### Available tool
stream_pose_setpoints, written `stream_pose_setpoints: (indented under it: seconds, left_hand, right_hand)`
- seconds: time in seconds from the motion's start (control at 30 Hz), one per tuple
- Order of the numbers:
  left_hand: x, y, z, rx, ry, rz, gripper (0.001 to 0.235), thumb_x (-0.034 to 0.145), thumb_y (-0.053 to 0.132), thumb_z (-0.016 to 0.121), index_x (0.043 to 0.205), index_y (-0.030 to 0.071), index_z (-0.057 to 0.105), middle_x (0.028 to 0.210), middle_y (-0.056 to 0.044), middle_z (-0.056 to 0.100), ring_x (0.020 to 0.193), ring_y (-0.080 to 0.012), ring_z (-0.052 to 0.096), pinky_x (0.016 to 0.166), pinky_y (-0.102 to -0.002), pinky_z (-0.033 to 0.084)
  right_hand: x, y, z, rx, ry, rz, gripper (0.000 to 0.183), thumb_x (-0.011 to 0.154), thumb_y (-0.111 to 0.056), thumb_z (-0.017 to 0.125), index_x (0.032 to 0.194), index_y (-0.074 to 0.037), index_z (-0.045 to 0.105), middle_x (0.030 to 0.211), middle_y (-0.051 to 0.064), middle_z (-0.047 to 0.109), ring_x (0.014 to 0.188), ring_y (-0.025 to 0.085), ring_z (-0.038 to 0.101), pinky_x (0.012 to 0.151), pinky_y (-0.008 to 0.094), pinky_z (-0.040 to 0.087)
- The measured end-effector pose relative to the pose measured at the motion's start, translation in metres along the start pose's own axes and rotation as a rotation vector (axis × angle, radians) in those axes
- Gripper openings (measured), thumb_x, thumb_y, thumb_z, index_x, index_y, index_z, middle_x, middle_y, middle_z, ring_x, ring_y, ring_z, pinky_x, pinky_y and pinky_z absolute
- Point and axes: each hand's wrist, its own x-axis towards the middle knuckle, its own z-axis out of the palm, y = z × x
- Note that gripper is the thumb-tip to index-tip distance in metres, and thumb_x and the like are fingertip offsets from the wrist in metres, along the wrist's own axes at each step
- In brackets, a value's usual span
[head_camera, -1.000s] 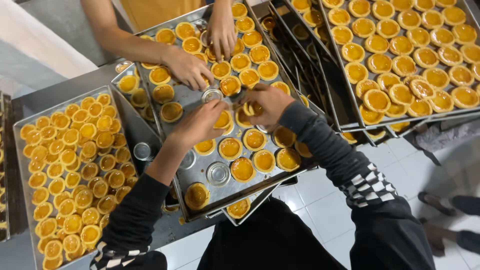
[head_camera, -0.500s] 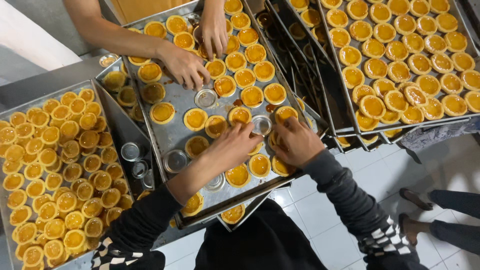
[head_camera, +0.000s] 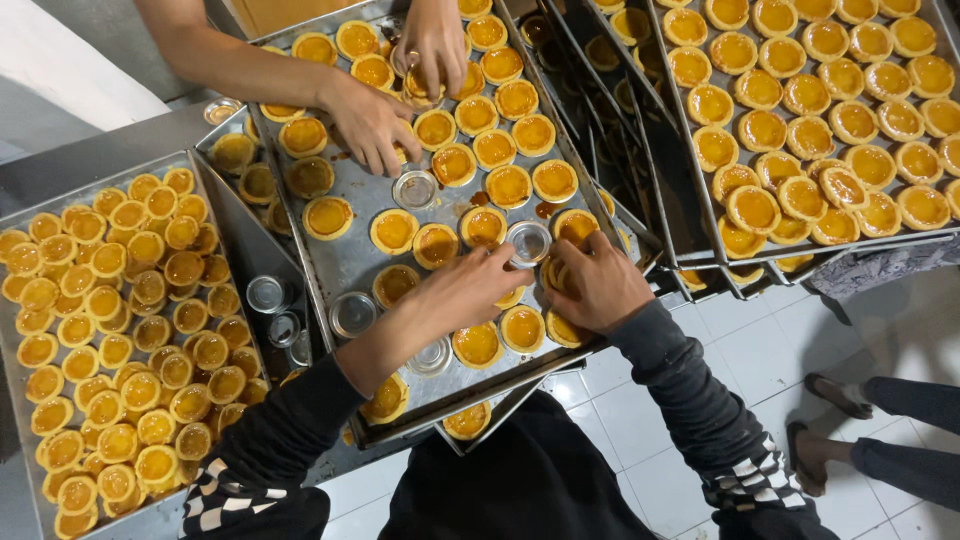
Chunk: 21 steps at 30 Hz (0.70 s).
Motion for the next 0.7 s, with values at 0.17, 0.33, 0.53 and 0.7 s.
stream_pose_setpoints:
  seconds: [0.17,0.33,0.53,0.7]
  left_hand:
    - [-0.007,0.009,-0.016,-0.016,0.023,0.037,0.058,0.080,-0.010,0.077,0.135,0.003,0.066,0.119,-0.031,0.061,0.096,-0.0441,0.072,0.073,-0.047,0.064]
    - [-0.011,0.010,-0.022,-0.010,0.022,0.039,0.060,0.080,-0.010,0.078,0.137,0.002,0.065,0.118,-0.033,0.064,0.092,-0.0431,0.073,0.072,-0.046,0.064]
    - [-0.013,0.011,-0.022,-0.007,0.046,0.047,0.054,0.084,-0.002,0.079,0.136,0.005,0.066,0.118,-0.030,0.065,0.096,-0.0402,0.074,0.073,-0.042,0.064]
    - [-0.014,0.013,-0.013,0.088,0.085,0.061,0.059,0.087,0.001,0.077,0.142,0.014,0.063,0.118,-0.030,0.065,0.099,-0.0420,0.072,0.076,-0.047,0.063]
  right_hand:
    - [0.001,-0.005,-0.009,0.036,-0.008,0.031,0.072,0.075,-0.055,0.076,0.135,-0.020,0.055,0.112,0.022,0.054,0.088,0.052,0.070,0.078,0.056,0.060]
    - [0.003,0.001,-0.006,0.049,0.006,0.001,0.069,0.075,-0.057,0.077,0.133,-0.023,0.058,0.109,0.021,0.058,0.087,0.050,0.072,0.079,0.055,0.061]
    - [0.003,-0.001,-0.006,0.066,0.057,-0.021,0.072,0.069,-0.058,0.080,0.130,-0.026,0.059,0.109,0.019,0.060,0.091,0.049,0.071,0.083,0.056,0.060]
    - [0.006,0.006,-0.002,0.081,0.081,-0.042,0.070,0.066,-0.063,0.082,0.123,-0.028,0.060,0.107,0.016,0.062,0.093,0.044,0.071,0.083,0.055,0.060]
